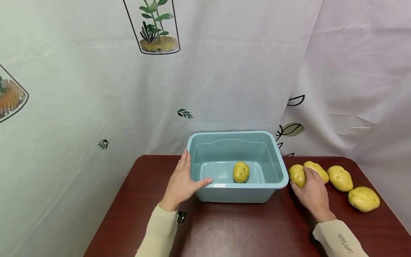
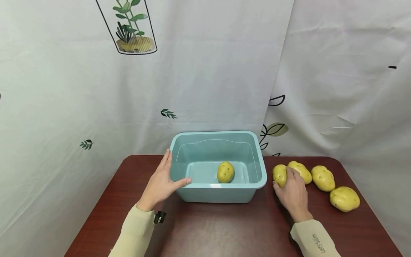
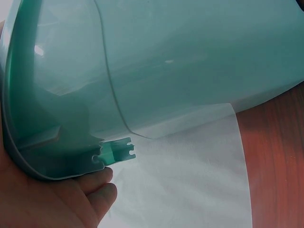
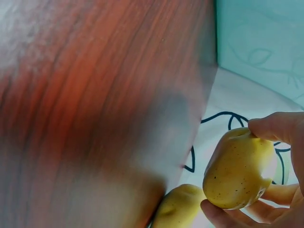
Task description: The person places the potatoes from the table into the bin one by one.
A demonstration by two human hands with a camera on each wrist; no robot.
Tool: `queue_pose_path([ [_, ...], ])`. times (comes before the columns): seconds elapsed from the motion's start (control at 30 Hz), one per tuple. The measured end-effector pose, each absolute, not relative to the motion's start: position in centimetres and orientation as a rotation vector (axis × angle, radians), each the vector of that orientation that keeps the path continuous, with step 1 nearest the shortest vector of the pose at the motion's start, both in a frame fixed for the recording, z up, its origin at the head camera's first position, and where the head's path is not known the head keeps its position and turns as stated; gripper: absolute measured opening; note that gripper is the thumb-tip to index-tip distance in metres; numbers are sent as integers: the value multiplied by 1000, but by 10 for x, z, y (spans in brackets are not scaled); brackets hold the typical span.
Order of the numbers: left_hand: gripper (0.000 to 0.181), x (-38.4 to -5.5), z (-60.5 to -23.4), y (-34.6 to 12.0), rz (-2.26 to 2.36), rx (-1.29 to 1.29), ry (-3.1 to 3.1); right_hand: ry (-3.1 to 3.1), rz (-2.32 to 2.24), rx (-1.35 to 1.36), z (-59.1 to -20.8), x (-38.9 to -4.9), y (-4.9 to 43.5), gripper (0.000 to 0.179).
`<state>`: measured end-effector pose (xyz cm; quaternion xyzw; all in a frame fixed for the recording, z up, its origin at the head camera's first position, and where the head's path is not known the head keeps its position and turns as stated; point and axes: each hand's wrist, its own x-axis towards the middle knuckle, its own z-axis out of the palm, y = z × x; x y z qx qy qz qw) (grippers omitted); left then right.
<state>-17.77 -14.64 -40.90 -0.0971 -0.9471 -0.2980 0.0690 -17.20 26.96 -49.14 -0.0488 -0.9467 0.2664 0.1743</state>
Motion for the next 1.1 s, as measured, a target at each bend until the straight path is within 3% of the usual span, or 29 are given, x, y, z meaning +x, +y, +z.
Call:
queue_pose_path([
  [1.1,128,-177,-408,-146,-900,-283,-2855,-2529,730,-58,-464,-161,269,73],
])
